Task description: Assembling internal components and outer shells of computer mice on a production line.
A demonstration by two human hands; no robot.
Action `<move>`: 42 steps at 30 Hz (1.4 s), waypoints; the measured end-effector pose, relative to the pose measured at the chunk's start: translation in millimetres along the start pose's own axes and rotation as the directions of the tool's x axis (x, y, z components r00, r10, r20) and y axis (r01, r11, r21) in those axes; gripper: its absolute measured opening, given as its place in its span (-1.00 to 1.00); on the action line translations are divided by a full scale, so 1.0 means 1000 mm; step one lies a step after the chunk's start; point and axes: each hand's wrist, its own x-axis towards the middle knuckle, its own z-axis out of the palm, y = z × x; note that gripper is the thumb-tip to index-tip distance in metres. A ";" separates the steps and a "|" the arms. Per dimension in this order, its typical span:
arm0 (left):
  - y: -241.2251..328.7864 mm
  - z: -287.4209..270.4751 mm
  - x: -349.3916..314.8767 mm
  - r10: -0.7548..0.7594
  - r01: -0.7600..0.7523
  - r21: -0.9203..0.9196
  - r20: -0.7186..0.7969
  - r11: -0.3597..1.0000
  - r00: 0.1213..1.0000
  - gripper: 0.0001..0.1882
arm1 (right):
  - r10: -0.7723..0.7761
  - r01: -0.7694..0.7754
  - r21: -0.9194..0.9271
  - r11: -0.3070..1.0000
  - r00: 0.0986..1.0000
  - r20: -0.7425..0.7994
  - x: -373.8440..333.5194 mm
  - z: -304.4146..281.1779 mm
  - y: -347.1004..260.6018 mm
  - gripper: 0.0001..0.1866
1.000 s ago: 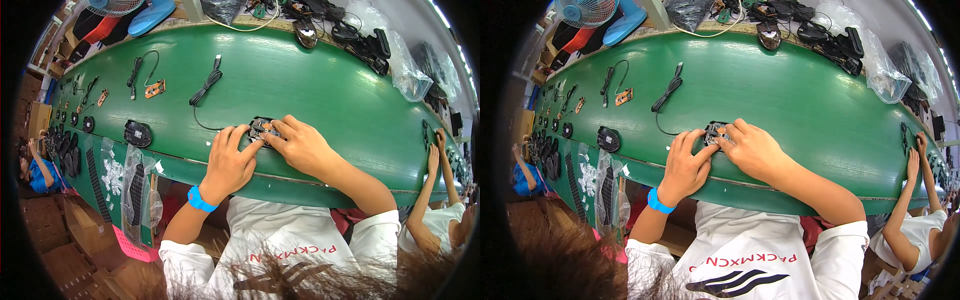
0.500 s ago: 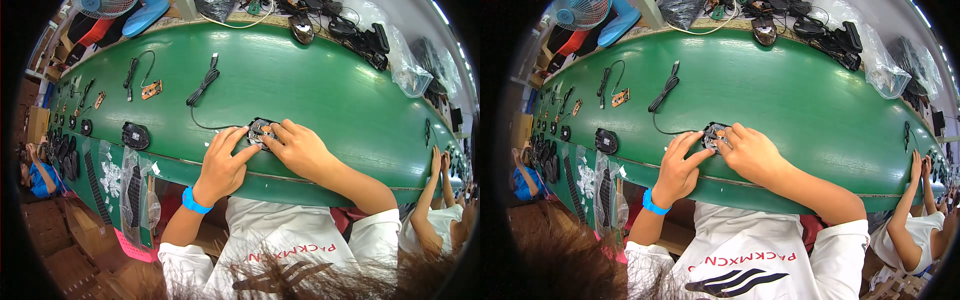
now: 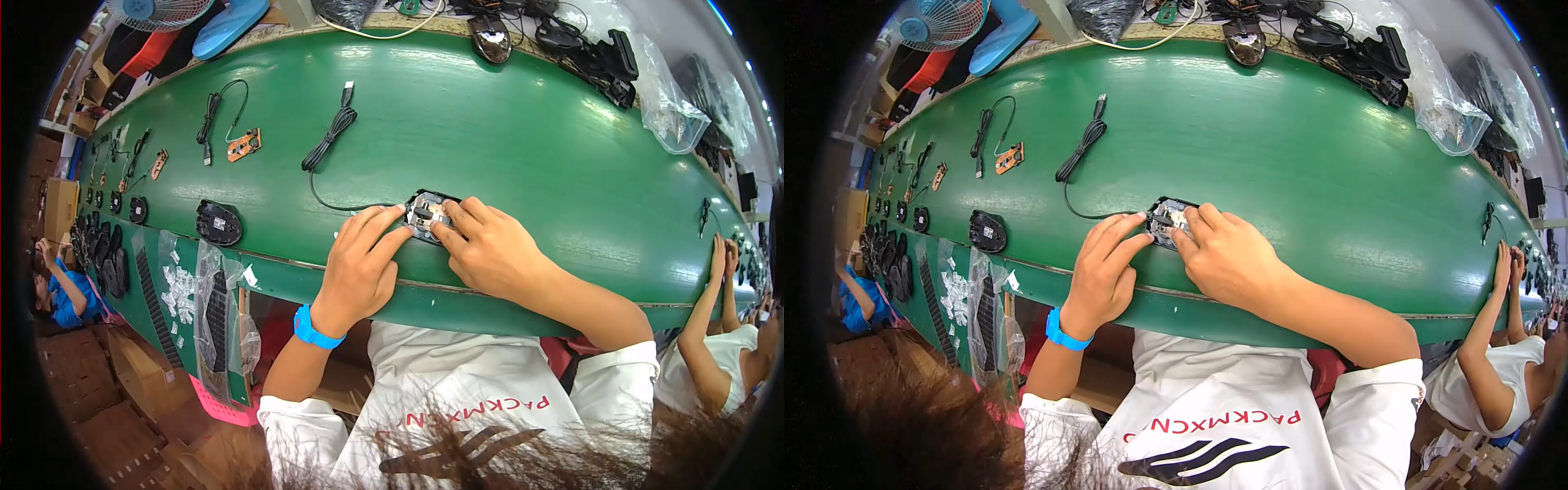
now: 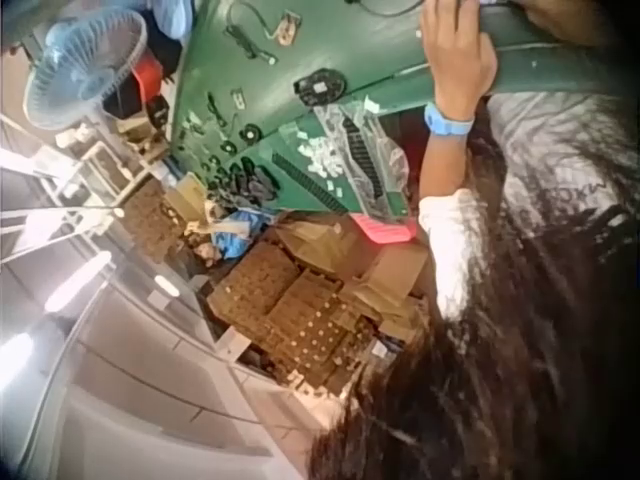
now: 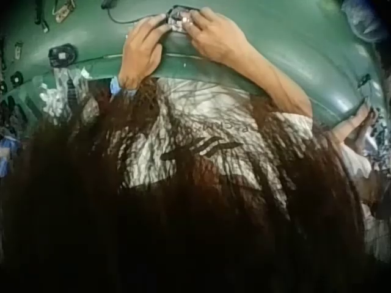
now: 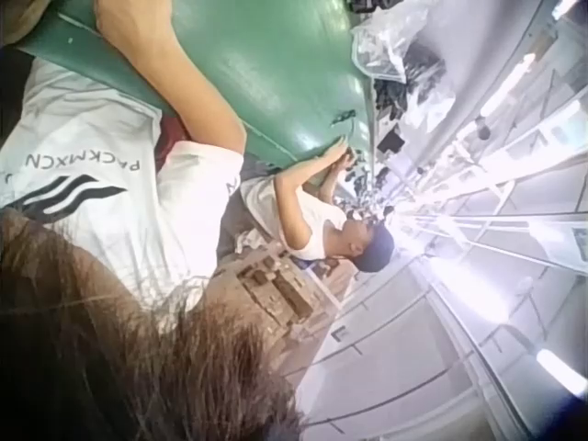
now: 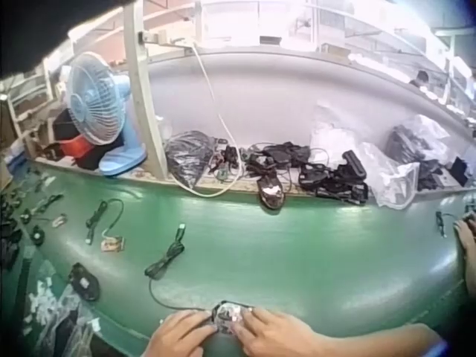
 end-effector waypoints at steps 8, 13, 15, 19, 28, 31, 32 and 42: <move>0.006 0.000 0.014 0.038 -0.045 0.085 0.080 0.995 0.996 -0.50 | 0.075 -0.064 0.125 0.990 0.994 -0.083 -0.009 0.000 -0.008 -0.44; 0.001 -0.002 0.020 0.086 -0.102 0.126 0.129 0.987 0.988 -0.54 | 0.084 -0.066 0.148 0.987 0.989 -0.121 -0.018 0.003 -0.007 -0.44; 0.002 -0.003 0.023 0.112 -0.134 0.155 0.141 0.979 0.984 -0.55 | 0.089 -0.072 0.146 0.987 0.989 -0.120 -0.030 -0.001 -0.001 -0.43; 0.001 -0.002 0.023 0.124 -0.147 0.159 0.143 0.976 0.982 -0.55 | 0.053 -0.042 0.117 0.992 0.994 -0.092 -0.049 -0.007 0.012 -0.42; -0.002 0.001 0.025 0.135 -0.160 0.137 0.171 0.978 0.976 -0.53 | 0.039 -0.038 0.021 0.999 0.999 -0.034 -0.046 -0.011 0.009 -0.38; -0.001 0.001 0.028 0.141 -0.165 0.138 0.169 0.977 0.975 -0.53 | 0.054 -0.053 0.025 0.998 0.999 -0.011 -0.046 -0.011 0.007 -0.37; 0.000 0.000 0.029 0.147 -0.171 0.141 0.166 0.975 0.975 -0.53 | 0.061 -0.060 0.024 0.998 0.998 -0.003 -0.046 -0.012 0.007 -0.36; -0.003 0.001 0.025 0.145 -0.147 0.010 0.117 0.989 0.982 -0.54 | 0.090 -0.058 0.144 0.988 0.971 -0.222 -0.053 -0.006 0.013 -0.49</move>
